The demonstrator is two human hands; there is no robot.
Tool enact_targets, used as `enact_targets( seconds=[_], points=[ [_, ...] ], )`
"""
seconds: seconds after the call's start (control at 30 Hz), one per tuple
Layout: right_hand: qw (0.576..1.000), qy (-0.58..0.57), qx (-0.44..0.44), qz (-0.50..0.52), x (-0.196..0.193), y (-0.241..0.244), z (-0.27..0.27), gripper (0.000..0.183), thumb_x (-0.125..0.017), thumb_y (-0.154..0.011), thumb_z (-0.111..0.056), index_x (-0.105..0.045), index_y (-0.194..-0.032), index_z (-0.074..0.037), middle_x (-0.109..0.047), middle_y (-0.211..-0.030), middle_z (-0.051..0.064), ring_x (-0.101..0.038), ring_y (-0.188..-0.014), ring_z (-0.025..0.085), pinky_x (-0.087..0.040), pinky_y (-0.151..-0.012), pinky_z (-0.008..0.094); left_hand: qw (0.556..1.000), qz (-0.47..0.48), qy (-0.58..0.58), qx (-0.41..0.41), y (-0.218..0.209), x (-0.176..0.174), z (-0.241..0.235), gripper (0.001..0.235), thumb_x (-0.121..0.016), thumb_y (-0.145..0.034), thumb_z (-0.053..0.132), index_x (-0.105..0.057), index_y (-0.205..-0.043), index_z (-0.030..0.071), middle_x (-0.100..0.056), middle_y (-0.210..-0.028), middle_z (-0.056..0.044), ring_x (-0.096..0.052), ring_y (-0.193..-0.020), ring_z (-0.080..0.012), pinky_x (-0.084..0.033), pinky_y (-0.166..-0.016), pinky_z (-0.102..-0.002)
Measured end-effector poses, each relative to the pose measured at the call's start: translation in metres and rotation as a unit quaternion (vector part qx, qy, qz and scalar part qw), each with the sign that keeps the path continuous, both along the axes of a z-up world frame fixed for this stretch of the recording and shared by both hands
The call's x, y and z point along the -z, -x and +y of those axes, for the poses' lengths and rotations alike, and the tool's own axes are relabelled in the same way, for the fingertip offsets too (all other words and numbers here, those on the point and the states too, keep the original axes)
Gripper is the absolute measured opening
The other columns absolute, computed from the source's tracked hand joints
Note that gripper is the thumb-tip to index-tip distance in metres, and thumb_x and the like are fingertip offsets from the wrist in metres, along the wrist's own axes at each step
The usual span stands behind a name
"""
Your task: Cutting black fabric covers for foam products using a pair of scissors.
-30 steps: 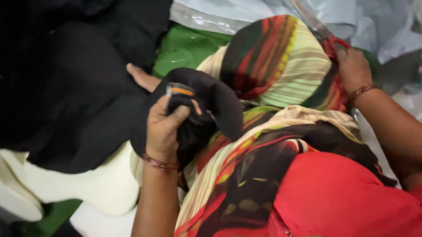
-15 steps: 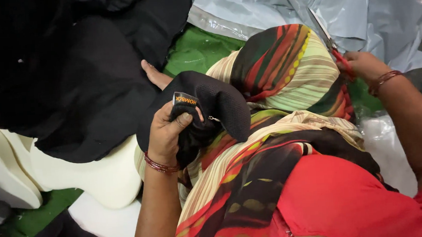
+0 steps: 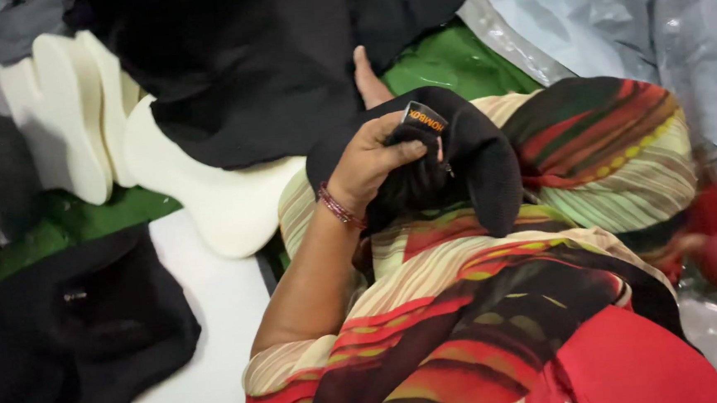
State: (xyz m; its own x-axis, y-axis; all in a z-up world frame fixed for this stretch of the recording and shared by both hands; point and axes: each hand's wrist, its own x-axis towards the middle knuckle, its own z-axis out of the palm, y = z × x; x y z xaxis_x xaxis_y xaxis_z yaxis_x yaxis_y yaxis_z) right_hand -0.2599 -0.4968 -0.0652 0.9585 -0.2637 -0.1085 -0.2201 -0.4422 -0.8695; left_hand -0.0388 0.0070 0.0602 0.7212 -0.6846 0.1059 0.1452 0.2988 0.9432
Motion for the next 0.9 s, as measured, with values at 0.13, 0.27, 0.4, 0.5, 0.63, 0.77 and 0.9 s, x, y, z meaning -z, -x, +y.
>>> enact_targets(
  seconds=[0.13, 0.27, 0.4, 0.5, 0.63, 0.77, 0.9],
  points=[
    [0.993, 0.059, -0.099, -0.014, -0.081, -0.019, 0.107, 0.061, -0.083, -0.066, -0.019, -0.059, -0.118, 0.0, -0.065, -0.089, 0.005, -0.064, -0.077, 0.018, -0.051, -0.064, 0.032, 0.998, 0.009, 0.023, -0.055, 0.008, 0.003, 0.004, 0.026, -0.07, -0.098, 0.007, -0.068, -0.123, -0.002, -0.071, -0.11, -0.006, -0.067, -0.105, -0.0178, -0.052, -0.101, -0.032],
    [0.937, 0.267, -0.198, -0.103, -0.066, -0.027, 0.115, 0.053, -0.077, -0.066, -0.017, -0.065, -0.116, -0.005, -0.069, -0.091, 0.011, -0.068, -0.082, 0.031, -0.052, -0.073, 0.037, 0.99, 0.028, 0.096, -0.097, 0.01, 0.006, 0.006, 0.024, -0.073, -0.1, 0.008, -0.069, -0.12, -0.002, -0.072, -0.11, -0.009, -0.067, -0.106, -0.0207, -0.051, -0.103, -0.034],
    [0.932, 0.296, -0.204, -0.055, -0.08, -0.039, 0.129, 0.047, -0.077, -0.069, -0.012, -0.066, -0.114, -0.01, -0.068, -0.088, 0.011, -0.067, -0.08, 0.034, -0.052, -0.071, 0.04, 0.984, 0.067, 0.132, -0.097, 0.01, 0.011, 0.002, 0.025, -0.074, -0.1, 0.012, -0.068, -0.12, -0.002, -0.071, -0.11, -0.01, -0.067, -0.106, -0.0214, -0.051, -0.103, -0.036],
    [0.936, 0.284, -0.208, -0.011, -0.093, -0.041, 0.137, 0.056, -0.086, -0.061, -0.019, -0.066, -0.111, -0.006, -0.066, -0.085, 0.014, -0.067, -0.077, 0.035, -0.052, -0.07, 0.043, 0.979, 0.079, 0.161, -0.096, 0.012, 0.013, -0.004, 0.03, -0.075, -0.098, 0.012, -0.066, -0.124, 0.0, -0.071, -0.111, -0.01, -0.067, -0.106, -0.0213, -0.051, -0.103, -0.036],
    [0.942, 0.27, -0.196, -0.029, -0.079, -0.04, 0.127, 0.05, -0.077, -0.063, -0.012, -0.066, -0.111, -0.007, -0.068, -0.091, 0.013, -0.068, -0.078, 0.033, -0.053, -0.07, 0.04, 0.98, 0.084, 0.162, -0.072, 0.011, 0.017, -0.006, 0.027, -0.074, -0.1, 0.011, -0.067, -0.124, -0.001, -0.072, -0.111, -0.011, -0.068, -0.107, -0.0224, -0.052, -0.104, -0.037],
    [0.944, 0.254, -0.204, -0.045, -0.085, -0.042, 0.131, 0.058, -0.076, -0.063, -0.01, -0.067, -0.12, -0.004, -0.069, -0.094, 0.013, -0.069, -0.081, 0.031, -0.054, -0.074, 0.039, 0.982, 0.067, 0.171, -0.052, 0.012, 0.011, -0.008, 0.027, -0.074, -0.101, 0.008, -0.068, -0.126, 0.0, -0.073, -0.105, -0.01, -0.069, -0.107, -0.0212, -0.053, -0.103, -0.035],
    [0.942, 0.271, -0.199, 0.001, -0.088, -0.046, 0.134, 0.068, -0.091, -0.056, -0.022, -0.069, -0.118, -0.004, -0.069, -0.087, 0.014, -0.07, -0.075, 0.031, -0.054, -0.069, 0.039, 0.976, 0.126, 0.167, -0.059, 0.011, 0.024, -0.008, 0.028, -0.074, -0.099, 0.002, -0.068, -0.127, -0.001, -0.072, -0.115, -0.009, -0.068, -0.108, -0.0201, -0.053, -0.104, -0.035]
  ],
)
